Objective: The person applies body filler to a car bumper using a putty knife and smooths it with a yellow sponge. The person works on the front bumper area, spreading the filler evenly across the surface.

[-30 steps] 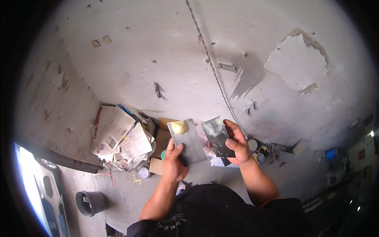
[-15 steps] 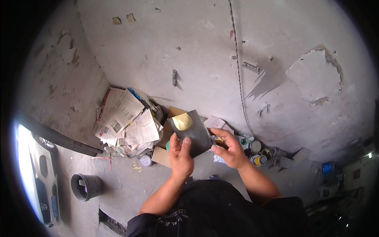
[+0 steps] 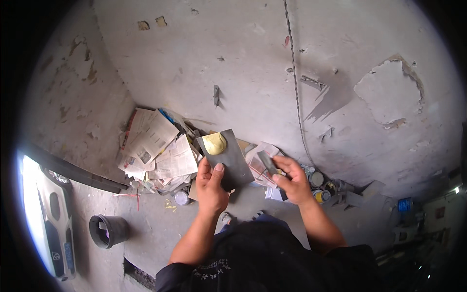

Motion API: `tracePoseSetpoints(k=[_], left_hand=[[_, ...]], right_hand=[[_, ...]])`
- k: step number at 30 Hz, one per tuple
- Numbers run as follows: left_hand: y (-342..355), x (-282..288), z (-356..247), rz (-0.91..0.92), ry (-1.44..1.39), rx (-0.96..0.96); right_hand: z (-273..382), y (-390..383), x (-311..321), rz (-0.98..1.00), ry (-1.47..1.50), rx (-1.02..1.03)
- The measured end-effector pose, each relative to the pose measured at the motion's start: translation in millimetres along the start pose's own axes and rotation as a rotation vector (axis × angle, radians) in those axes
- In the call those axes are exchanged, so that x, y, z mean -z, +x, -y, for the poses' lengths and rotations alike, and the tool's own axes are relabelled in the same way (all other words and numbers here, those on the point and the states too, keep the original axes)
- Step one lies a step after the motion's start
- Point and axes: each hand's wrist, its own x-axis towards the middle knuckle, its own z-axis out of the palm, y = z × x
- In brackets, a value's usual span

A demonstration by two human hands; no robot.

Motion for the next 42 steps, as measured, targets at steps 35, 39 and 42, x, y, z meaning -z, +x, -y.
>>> tracePoseSetpoints(k=[35, 39, 42], left_hand=[[-32, 5, -29, 0.394, 0.161, 0.054], [-30, 5, -35, 0.411, 0.126, 0.069], [-31, 4, -38, 0.426, 0.185, 0.060]], right_hand=[[35, 14, -27, 0.175, 0.075, -0.087], [30, 12, -25, 0.191, 0.081, -0.068], [27, 15, -26, 0.195, 0.114, -0.089]])
